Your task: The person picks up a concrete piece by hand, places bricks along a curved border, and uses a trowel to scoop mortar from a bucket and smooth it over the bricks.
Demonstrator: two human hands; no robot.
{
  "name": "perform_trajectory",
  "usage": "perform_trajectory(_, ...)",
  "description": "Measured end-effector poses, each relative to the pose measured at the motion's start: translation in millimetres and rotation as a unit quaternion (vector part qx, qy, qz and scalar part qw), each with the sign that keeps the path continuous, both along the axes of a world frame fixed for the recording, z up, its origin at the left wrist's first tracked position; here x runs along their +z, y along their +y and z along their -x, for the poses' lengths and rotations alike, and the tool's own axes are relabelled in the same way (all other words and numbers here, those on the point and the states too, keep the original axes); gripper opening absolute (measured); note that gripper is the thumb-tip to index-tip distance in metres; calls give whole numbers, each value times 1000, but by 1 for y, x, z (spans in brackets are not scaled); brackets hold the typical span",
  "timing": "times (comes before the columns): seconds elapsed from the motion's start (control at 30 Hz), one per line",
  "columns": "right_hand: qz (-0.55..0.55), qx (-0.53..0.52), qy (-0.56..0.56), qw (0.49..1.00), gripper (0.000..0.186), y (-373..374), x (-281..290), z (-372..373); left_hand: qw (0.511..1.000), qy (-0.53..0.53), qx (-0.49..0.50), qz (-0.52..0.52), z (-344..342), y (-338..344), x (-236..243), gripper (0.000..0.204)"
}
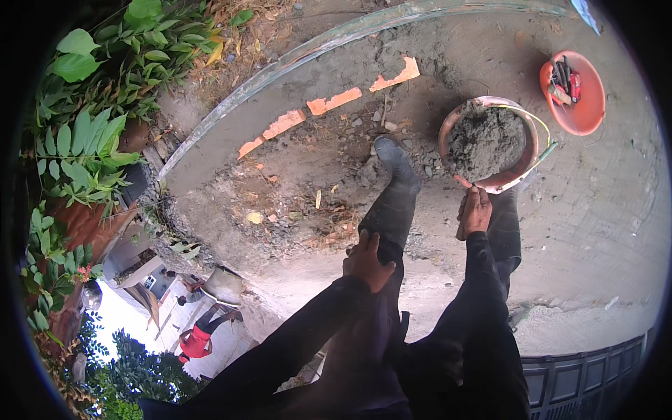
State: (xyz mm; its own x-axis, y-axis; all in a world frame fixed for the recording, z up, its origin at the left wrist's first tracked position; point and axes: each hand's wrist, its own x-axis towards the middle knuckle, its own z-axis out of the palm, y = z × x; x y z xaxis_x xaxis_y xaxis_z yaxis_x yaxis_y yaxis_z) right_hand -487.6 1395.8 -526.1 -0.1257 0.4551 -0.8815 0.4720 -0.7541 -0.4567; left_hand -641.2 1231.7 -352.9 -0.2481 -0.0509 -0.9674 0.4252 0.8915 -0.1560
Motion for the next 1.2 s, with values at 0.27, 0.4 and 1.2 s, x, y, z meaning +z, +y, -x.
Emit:
perform_trajectory(0.27, 46, -197, 145, 969, 20, -10, -10, 191, 999, -17, 45, -22, 17, -5, 0, 86)
perform_trajectory(0.4, 203, -153, 127, 959, 23, -57, -17, 257, 995, -20, 85, -52, 22, -23, 4, 86)
perform_trajectory(1.2, 90, 123, 114, 982, 36, -186, -57, 379, 977, 46, 167, -123, 5, -96, -30, 80)
